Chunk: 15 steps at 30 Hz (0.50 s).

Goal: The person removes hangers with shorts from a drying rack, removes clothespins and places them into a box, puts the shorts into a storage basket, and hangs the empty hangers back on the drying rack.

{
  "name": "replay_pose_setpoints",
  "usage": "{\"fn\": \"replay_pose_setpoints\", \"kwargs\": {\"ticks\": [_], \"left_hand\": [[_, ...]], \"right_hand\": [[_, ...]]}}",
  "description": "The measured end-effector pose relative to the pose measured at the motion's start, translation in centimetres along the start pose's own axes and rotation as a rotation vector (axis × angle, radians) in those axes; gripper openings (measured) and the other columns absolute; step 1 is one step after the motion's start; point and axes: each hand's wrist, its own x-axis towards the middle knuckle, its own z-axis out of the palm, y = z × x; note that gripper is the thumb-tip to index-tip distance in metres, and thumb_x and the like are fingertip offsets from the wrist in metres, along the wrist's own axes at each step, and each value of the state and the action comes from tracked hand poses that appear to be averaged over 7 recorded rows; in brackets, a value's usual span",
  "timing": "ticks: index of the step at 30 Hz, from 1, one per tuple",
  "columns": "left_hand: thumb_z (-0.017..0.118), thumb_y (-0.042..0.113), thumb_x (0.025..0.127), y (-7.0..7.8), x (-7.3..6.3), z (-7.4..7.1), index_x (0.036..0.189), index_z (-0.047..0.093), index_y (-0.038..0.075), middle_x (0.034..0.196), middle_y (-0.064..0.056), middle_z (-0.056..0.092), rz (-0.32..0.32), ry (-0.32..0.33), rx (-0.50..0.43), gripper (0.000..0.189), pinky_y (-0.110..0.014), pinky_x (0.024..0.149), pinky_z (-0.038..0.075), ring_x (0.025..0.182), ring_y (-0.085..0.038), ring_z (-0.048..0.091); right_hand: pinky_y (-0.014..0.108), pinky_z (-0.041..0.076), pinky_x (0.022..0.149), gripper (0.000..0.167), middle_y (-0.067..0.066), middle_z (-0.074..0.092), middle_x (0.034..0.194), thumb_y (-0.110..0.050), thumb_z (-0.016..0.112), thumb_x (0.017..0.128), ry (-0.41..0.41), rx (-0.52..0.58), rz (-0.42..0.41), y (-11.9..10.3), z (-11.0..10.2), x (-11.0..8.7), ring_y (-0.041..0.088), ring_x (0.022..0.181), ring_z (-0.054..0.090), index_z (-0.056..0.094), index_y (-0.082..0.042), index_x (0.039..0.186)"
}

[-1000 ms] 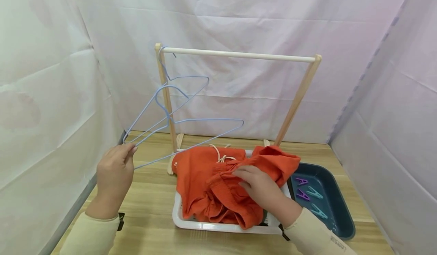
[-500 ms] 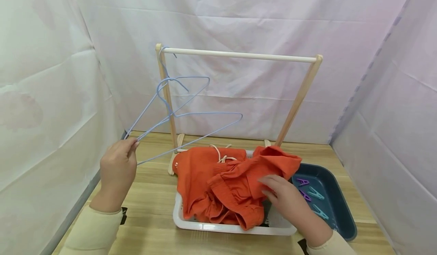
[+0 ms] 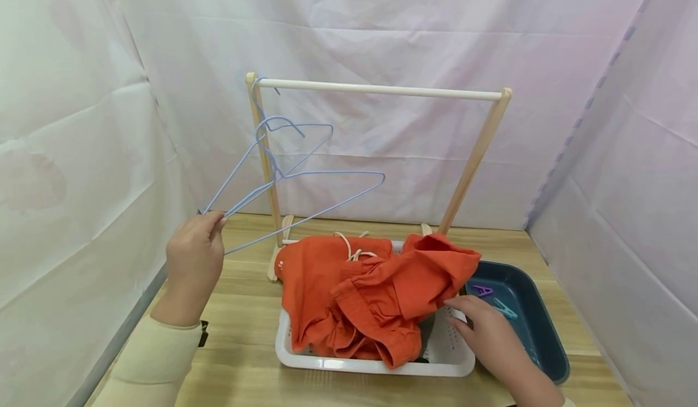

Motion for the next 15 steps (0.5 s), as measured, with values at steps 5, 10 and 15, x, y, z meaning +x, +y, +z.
{"fn": "replay_pose_setpoints", "kwargs": {"ticks": [5, 10, 15], "left_hand": [[0.067, -0.007, 0.084, -0.1, 0.3, 0.3, 0.087, 0.067, -0.010, 0.075, -0.024, 0.065, 0.011, 0.001, 0.000, 0.005, -0.051, 0.062, 0.049, 0.066, -0.042, 0.059], [0.066, -0.006, 0.084, 0.2, 0.7, 0.5, 0.087, 0.067, -0.009, 0.075, -0.024, 0.065, 0.017, 0.009, -0.004, 0.004, -0.052, 0.061, 0.049, 0.066, -0.042, 0.058], [0.066, -0.006, 0.085, 0.3, 1.2, 0.6, 0.087, 0.067, -0.010, 0.076, -0.024, 0.066, 0.025, -0.006, 0.004, 0.004, -0.052, 0.062, 0.050, 0.067, -0.042, 0.060]], "right_hand": [[0.052, 0.052, 0.085, 0.034, 0.010, 0.067, 0.108, -0.009, 0.076, 0.081, -0.069, -0.023, 0.081, 1.2, 0.2, 0.0, 0.032, 0.102, 0.063, 0.069, -0.007, 0.114], [0.055, 0.051, 0.085, 0.033, 0.017, 0.066, 0.110, -0.011, 0.076, 0.081, -0.090, -0.044, 0.144, 2.1, 0.4, 0.0, 0.038, 0.103, 0.062, 0.069, -0.001, 0.111], [0.056, 0.050, 0.086, 0.034, 0.019, 0.066, 0.110, -0.014, 0.075, 0.083, -0.153, -0.043, 0.221, 2.7, 0.6, 0.0, 0.039, 0.104, 0.061, 0.068, 0.001, 0.112]]}}
